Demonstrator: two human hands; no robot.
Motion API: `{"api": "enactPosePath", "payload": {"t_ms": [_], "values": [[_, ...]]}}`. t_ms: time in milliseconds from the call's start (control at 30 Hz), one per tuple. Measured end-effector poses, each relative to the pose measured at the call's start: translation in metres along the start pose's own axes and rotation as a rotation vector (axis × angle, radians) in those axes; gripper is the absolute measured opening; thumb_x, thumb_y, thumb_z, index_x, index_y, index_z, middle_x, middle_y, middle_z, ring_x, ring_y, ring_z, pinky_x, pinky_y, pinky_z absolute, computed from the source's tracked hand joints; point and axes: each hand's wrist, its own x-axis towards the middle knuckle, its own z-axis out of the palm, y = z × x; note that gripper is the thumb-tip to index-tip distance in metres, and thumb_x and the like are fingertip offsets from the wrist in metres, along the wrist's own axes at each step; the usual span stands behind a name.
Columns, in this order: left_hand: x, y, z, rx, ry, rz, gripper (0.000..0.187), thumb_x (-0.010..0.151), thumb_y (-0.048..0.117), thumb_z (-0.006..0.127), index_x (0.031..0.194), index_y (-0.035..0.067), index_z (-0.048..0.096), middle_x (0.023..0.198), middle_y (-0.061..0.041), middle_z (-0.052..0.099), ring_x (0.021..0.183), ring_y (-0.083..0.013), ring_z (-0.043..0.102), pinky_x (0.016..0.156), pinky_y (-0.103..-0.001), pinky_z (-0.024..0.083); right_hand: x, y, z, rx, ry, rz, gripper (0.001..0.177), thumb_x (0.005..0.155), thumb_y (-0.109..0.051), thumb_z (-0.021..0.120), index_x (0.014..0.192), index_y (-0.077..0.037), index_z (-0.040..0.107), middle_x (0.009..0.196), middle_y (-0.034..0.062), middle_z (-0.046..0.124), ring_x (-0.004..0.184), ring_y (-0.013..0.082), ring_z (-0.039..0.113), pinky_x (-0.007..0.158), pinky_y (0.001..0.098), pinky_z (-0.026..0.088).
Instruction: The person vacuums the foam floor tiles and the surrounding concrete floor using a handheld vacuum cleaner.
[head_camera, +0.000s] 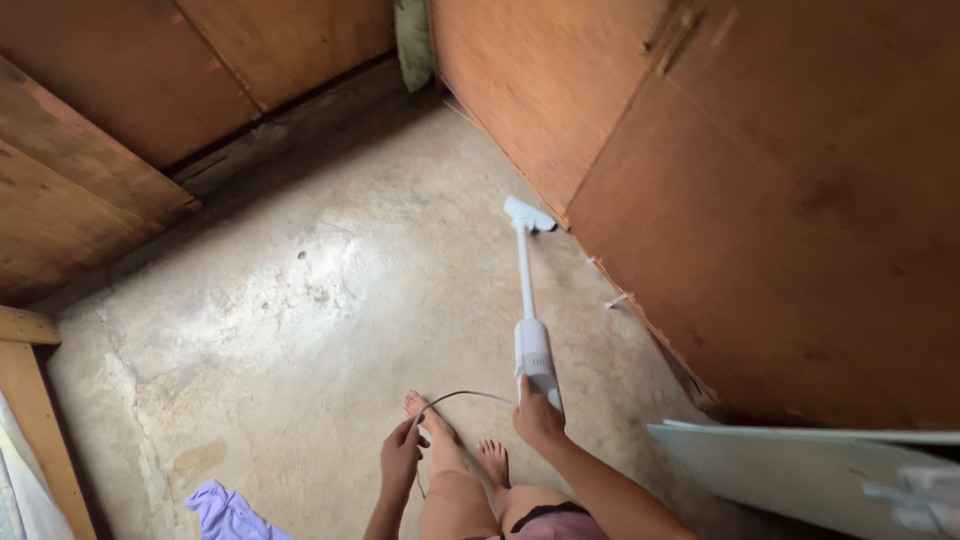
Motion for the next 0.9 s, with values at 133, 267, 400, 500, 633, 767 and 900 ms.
{"api": "enactPosePath", "payload": {"t_ms": [133,267,400,500,633,767,900], "values": [[0.045,0.024,-0.001,0.040,-0.051,0.038,0.036,0.098,0.022,0.057,0.125,0.007,0.075,0.071,-0.007,0.070,0.058,-0.0123,0.055,0.055,-0.028,0.046,0.107,-0.027,-0.019,-0.014,0.190,0.017,0.069,0.094,-0.026,0.060,0.157,-0.012,0.035,0.100,0.0191,0.074,0.090,0.0388,0.073,0.072,0.0567,0.057],[0.085,0.058,-0.014,0.047,-0.048,0.180,0.034,0.099,0.023,0.058,0.123,0.004,0.073,0.075,-0.004,0.074,0.066,-0.0084,0.064,0.060,-0.026,0.051,0.159,-0.046,-0.045,-0.088,0.112,0.080,0.071,0.093,-0.028,0.062,0.158,-0.017,0.034,0.100,0.0177,0.074,0.090,0.0369,0.074,0.072,0.0562,0.058],[0.102,0.080,-0.040,0.077,-0.083,0.056,0.037,0.098,0.020,0.056,0.127,0.007,0.073,0.072,-0.007,0.072,0.061,-0.0127,0.058,0.059,-0.029,0.049,0.137,-0.077,-0.037,-0.090,0.031,0.127,0.074,0.093,-0.031,0.062,0.159,-0.022,0.029,0.102,0.0184,0.073,0.093,0.0367,0.073,0.076,0.0573,0.058],[0.116,0.086,-0.048,0.065,-0.100,0.014,0.036,0.097,0.020,0.056,0.126,0.006,0.073,0.072,-0.007,0.072,0.060,-0.0133,0.058,0.058,-0.031,0.048,0.110,-0.101,-0.020,-0.081,-0.060,0.192,0.080,0.093,-0.029,0.061,0.162,-0.022,0.021,0.104,0.0183,0.072,0.094,0.0377,0.073,0.079,0.0570,0.058],[0.136,0.105,-0.049,0.111,-0.123,0.048,0.037,0.097,0.021,0.055,0.127,0.007,0.072,0.070,-0.007,0.072,0.058,-0.0125,0.058,0.057,-0.030,0.049,0.152,-0.114,-0.037,-0.082,0.052,0.140,0.077,0.093,-0.032,0.062,0.160,-0.020,0.025,0.107,0.0194,0.072,0.096,0.0391,0.072,0.079,0.0586,0.057],[0.147,0.117,-0.052,0.092,-0.125,-0.019,0.037,0.097,0.019,0.054,0.127,0.008,0.073,0.069,-0.007,0.071,0.056,-0.0126,0.056,0.056,-0.031,0.046,0.228,-0.130,-0.065,-0.050,0.066,0.125,0.078,0.093,-0.028,0.061,0.161,-0.016,0.025,0.104,0.0222,0.073,0.094,0.0405,0.073,0.079,0.0561,0.058],[0.146,0.108,-0.068,0.044,-0.131,0.056,0.039,0.097,0.021,0.053,0.130,0.008,0.070,0.070,-0.006,0.071,0.056,-0.0109,0.055,0.055,-0.030,0.048,0.197,-0.150,-0.038,0.027,0.045,0.002,0.068,0.099,-0.026,0.056,0.160,-0.009,0.029,0.102,0.0244,0.073,0.091,0.0412,0.073,0.074,0.0554,0.059]]}}
